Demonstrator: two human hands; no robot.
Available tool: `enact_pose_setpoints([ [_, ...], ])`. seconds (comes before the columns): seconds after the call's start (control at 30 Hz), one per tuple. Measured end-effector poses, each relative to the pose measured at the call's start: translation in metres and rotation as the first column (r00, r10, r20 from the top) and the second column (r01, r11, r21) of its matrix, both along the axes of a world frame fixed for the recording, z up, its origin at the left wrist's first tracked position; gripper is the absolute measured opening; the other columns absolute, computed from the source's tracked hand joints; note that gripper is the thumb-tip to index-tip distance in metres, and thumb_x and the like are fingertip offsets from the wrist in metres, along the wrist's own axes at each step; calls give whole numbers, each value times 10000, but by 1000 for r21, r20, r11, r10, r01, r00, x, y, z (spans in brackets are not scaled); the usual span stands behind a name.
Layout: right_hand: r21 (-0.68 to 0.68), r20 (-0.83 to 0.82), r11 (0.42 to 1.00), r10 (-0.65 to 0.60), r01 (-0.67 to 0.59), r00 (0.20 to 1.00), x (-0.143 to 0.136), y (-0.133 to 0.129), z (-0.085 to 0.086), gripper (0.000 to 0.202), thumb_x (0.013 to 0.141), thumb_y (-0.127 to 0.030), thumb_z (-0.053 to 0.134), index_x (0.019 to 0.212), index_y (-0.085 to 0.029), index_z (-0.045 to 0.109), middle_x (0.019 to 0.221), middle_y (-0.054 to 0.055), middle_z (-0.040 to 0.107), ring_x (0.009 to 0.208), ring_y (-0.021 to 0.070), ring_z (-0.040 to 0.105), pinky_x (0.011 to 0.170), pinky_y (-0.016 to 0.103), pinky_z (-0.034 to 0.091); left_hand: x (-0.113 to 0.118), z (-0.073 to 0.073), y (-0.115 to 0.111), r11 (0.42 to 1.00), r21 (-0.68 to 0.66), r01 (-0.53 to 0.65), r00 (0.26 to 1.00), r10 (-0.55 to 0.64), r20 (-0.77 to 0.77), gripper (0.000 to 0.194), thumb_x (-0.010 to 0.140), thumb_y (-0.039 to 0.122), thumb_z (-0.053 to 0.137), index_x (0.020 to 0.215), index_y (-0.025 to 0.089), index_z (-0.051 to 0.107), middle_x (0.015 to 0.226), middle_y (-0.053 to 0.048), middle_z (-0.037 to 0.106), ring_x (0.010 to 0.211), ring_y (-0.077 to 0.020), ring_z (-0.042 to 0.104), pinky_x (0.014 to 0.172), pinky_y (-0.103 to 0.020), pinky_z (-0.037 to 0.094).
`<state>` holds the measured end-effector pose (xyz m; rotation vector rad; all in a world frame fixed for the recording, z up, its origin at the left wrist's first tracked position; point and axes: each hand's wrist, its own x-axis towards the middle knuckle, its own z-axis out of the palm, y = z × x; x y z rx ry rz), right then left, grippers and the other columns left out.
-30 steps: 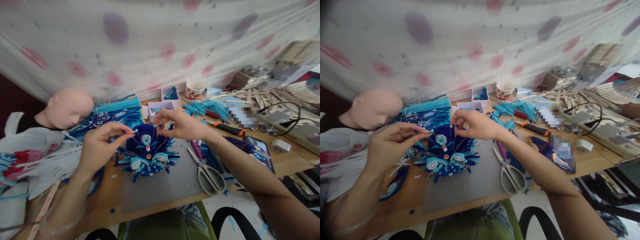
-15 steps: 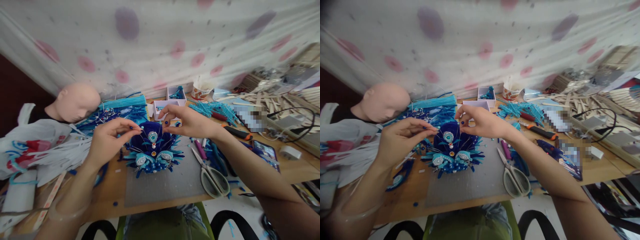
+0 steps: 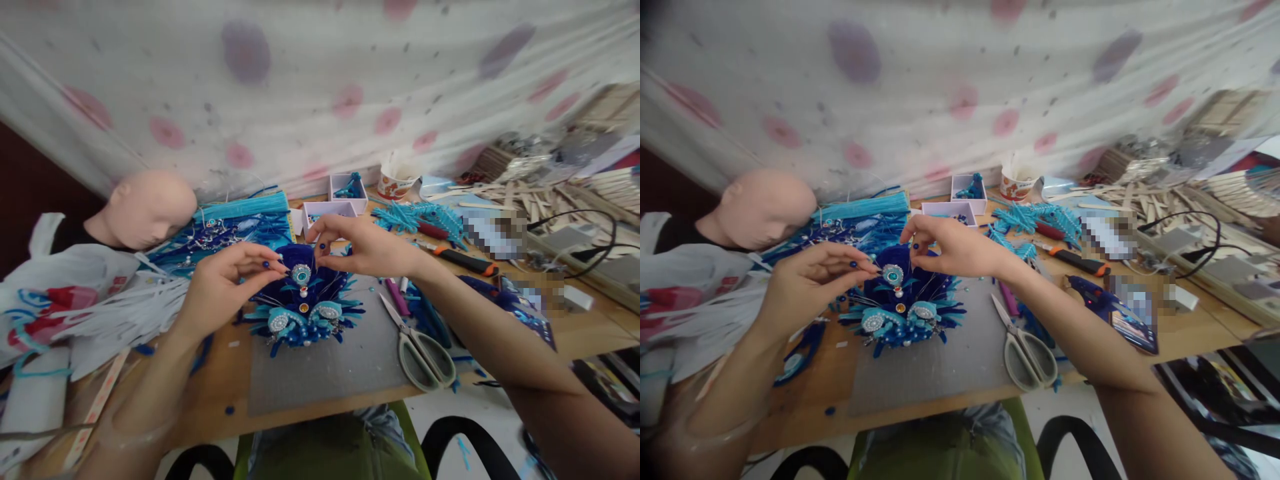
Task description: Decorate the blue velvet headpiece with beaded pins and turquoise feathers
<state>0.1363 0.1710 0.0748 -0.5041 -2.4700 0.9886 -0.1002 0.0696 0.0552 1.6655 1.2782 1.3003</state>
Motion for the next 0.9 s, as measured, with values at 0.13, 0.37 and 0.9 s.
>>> enact_pose_setpoints([
  [0.13,-26,-18,999,38,-38,999,-1,-2,-6,216,864,-157,600,1072,-181,548,846,6,721,804,151,690,774,280,513,0,-2,0,998,-65,-5,1000,4,-17,150,772,162,781,885,237,717,850,49,811,817,-108,773,768,-154,602],
  [0.37,-16,9,1000,-2,2,1000,-3,-7,-8,222,831,-117,607,1043,-178,591,847,8,745,798,159,708,770,287,515,-4,-2,0,994,-93,-61,993,51,-106,106,777,248,783,868,231,732,857,21,805,806,-152,774,765,-222,607],
  [0.9,-105,-25,987,-125,122,992,1,-14,-13,313,806,-159,667,1109,-188,591,847,13,753,835,182,737,773,301,543,-4,0,-6,993,20,-115,986,117,-117,75,779,278,783,809,227,737,825,7,798,770,-171,761,736,-253,584],
])
